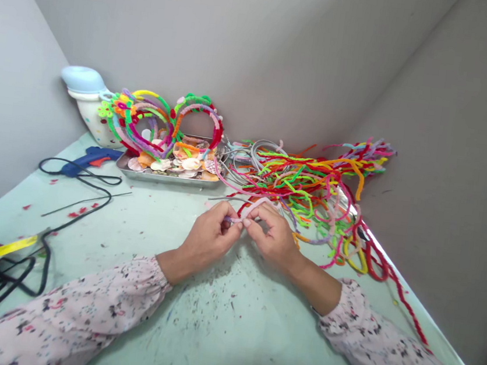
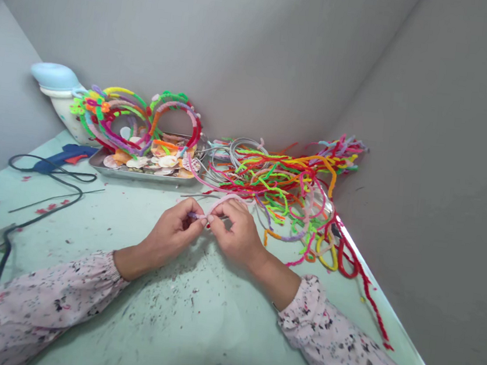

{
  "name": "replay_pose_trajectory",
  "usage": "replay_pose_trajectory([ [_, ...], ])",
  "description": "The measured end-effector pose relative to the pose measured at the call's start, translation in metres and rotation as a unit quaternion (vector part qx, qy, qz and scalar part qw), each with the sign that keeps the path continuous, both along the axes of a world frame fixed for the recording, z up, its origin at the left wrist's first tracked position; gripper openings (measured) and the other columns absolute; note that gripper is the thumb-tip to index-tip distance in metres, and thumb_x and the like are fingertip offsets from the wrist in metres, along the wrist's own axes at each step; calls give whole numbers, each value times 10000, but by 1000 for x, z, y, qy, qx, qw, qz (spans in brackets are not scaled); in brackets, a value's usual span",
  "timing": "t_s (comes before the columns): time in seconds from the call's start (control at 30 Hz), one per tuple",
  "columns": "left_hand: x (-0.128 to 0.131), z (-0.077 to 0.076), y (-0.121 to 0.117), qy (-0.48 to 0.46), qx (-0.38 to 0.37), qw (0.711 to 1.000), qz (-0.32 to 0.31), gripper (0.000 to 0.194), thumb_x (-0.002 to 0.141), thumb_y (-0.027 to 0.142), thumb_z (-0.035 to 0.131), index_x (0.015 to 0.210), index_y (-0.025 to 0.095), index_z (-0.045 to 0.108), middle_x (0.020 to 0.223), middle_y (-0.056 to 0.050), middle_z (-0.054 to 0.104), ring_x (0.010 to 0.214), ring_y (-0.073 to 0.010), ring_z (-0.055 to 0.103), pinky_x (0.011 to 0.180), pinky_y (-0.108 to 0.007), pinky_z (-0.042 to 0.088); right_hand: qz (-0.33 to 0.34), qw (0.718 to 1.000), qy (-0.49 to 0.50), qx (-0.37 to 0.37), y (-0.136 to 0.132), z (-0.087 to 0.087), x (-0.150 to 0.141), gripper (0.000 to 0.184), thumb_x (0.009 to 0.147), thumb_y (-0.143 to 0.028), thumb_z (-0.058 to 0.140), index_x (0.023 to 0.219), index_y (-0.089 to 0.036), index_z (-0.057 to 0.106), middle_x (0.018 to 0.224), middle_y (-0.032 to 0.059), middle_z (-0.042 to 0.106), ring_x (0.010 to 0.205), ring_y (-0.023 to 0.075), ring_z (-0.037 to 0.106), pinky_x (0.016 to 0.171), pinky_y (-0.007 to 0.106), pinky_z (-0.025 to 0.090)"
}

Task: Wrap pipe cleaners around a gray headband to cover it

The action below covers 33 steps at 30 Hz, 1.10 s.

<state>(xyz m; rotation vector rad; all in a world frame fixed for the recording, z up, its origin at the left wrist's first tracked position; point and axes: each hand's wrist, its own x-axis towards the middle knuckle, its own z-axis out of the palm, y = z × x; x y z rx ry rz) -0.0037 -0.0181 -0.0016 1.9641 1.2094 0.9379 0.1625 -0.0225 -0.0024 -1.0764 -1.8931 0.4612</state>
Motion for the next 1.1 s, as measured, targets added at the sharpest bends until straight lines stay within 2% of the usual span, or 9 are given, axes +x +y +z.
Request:
replay_pose_trajectory([
  [1.1,-2,0,0,-11,16,999,-28,97,824,249,506,758,181,483,639,39,483,565,-100,415,528,-220,316,23,999,8,-30,-2,0,-1,137,846,-179,517,715,-203,545,740,-1,556,751,160,526,734,306,405],
])
